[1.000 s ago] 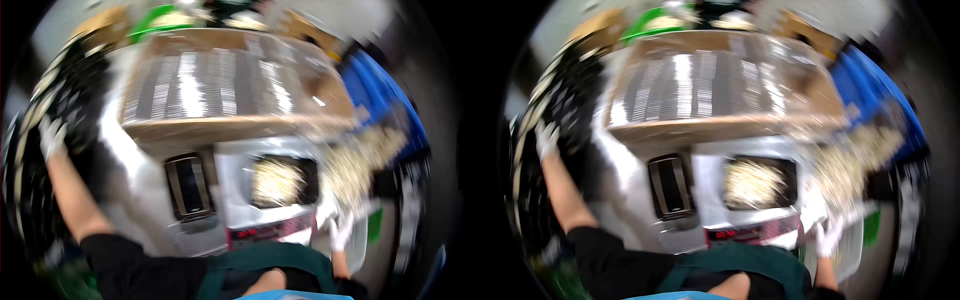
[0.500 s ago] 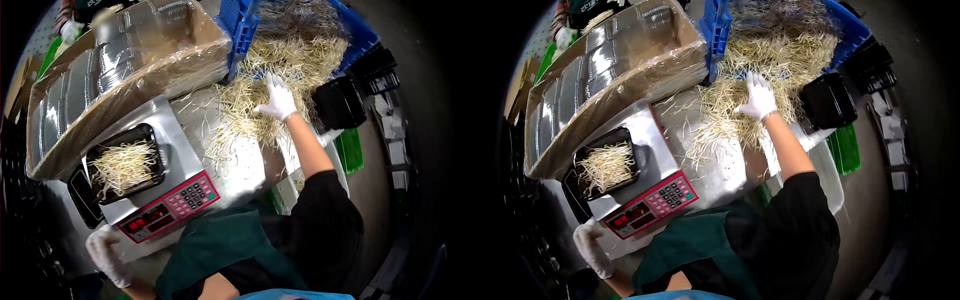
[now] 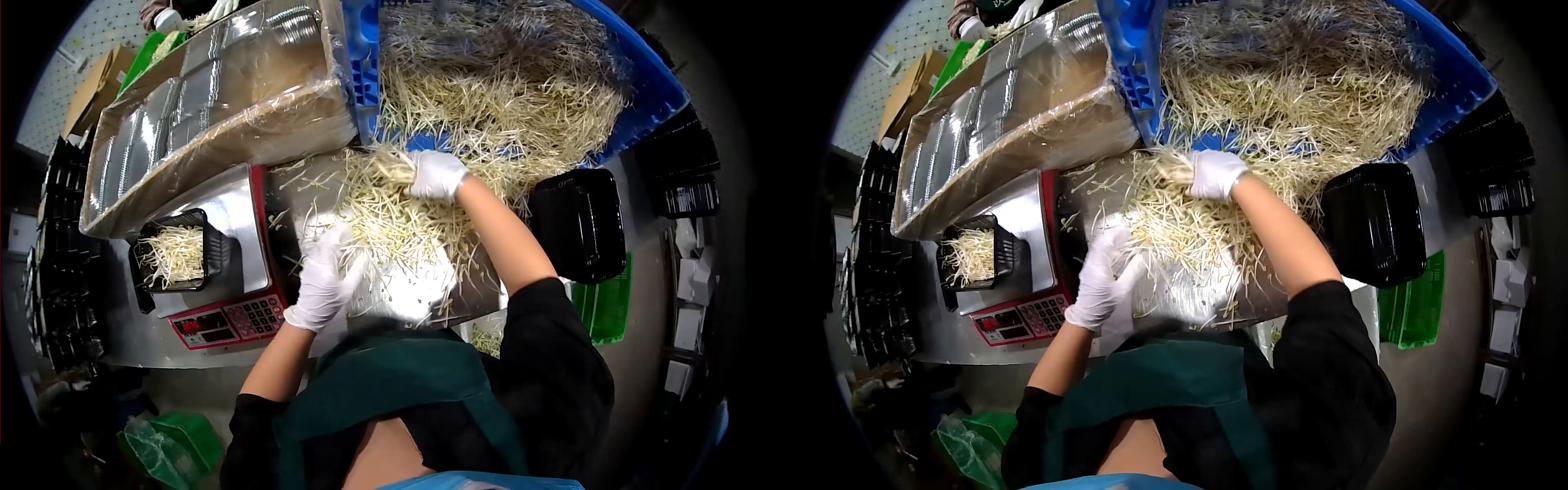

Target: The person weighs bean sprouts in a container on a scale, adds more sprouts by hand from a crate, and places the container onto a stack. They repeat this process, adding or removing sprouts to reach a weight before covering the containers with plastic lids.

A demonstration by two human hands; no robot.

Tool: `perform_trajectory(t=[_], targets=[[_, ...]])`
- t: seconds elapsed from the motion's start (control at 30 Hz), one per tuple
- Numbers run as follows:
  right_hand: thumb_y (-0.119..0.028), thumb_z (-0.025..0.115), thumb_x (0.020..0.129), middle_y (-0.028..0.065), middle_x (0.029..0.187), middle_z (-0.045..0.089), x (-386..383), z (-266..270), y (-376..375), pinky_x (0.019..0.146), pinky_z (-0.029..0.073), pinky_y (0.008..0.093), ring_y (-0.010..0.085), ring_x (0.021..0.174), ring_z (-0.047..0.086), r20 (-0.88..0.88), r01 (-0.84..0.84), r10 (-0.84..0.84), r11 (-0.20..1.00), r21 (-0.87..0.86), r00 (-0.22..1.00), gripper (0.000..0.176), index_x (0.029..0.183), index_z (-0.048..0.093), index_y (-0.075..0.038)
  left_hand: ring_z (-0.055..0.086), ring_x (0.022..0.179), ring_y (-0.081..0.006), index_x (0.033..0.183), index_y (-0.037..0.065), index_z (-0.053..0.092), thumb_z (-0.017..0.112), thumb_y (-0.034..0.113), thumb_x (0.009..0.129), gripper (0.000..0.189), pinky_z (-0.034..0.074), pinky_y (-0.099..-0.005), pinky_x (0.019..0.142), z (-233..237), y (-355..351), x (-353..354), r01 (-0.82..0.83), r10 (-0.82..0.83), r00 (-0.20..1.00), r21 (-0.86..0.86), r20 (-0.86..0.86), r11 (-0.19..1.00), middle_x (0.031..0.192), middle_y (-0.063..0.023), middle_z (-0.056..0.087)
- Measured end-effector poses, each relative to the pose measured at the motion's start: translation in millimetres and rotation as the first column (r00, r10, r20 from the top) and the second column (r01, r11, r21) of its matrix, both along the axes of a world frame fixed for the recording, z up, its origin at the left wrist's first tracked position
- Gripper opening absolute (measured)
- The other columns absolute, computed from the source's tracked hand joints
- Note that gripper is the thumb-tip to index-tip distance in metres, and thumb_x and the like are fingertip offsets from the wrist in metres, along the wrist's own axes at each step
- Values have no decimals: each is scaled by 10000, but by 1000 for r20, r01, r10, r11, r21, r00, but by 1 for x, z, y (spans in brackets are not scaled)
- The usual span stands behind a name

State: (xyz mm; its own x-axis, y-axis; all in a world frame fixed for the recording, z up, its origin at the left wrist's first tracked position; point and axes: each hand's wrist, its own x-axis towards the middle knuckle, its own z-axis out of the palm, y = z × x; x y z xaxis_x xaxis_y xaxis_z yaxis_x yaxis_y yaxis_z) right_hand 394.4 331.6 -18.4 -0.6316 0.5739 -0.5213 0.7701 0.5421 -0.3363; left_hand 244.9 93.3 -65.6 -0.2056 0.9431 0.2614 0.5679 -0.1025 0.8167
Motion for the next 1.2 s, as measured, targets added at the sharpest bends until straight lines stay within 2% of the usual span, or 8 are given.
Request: perform_trajectory(t=[0.13,0.2,0.27,0.37,0.47,0.6,0.93,1.2], targets=[[-209,628,718,173,870,641,12,6,-54,728,523,409,314,827,648,-250,-190,262,942,278,932,291,945,593,-30,305,1334,-381,1381,-72,307,720,356,749,868,271,-432,1087,65,48,13,249,-165,805,73,-569,966,1430,-244,321],[-281,732,666,237,1062,600,6,-4,-77,870,489,416,331,1045,590,-36,-184,192,970,159,981,510,1077,567,-28,273,1355,-372,1392,-75,281,749,437,679,994,241,-441,1103,29,75,12,369,-332,604,-115,-725,922,1451,-242,283],[-394,839,530,277,1226,496,37,-44,-72,1010,382,442,401,1207,450,-453,-223,396,894,389,799,944,1308,419,-64,263,1362,-360,1412,-46,248,797,516,508,1198,190,-421,1132,10,81,8,401,-446,603,-232,-661,886,1451,-256,275],[-396,882,443,251,1437,291,66,-14,-72,1128,85,544,382,1390,168,84,-289,278,877,383,957,1305,1468,138,-83,366,1310,-316,1375,17,340,813,400,554,1022,193,-441,1123,0,86,5,349,-488,614,-341,-620,873,1354,-219,430],[-142,657,734,205,955,630,66,-31,-39,804,489,445,351,925,619,80,-288,276,925,247,958,681,1355,379,-103,541,1099,-313,1270,21,440,744,277,689,704,276,-471,1069,-9,112,15,252,-522,429,-457,-737,853,1095,-185,595],[-17,529,752,154,742,631,91,15,-32,621,501,424,315,704,633,-252,-84,278,808,584,927,335,1070,612,-81,587,846,-338,1129,50,551,650,185,768,397,464,-411,827,22,83,7,132,-110,932,42,-346,990,856,-158,587],[-126,628,731,310,1467,149,141,-58,-43,1134,142,460,452,1383,102,240,-95,-144,639,763,960,958,1487,41,-95,420,1179,-407,1219,53,517,757,142,599,670,361,-467,964,-28,-12,0,-380,324,871,-88,-369,921,1303,-236,430],[-146,676,677,177,1029,656,109,-23,42,771,509,328,256,876,648,-164,471,-442,846,249,882,838,1427,305,-94,532,1021,-349,1178,54,545,680,61,671,524,461,-404,838,-24,81,-2,-165,137,919,-45,-369,985,1033,-161,553]])
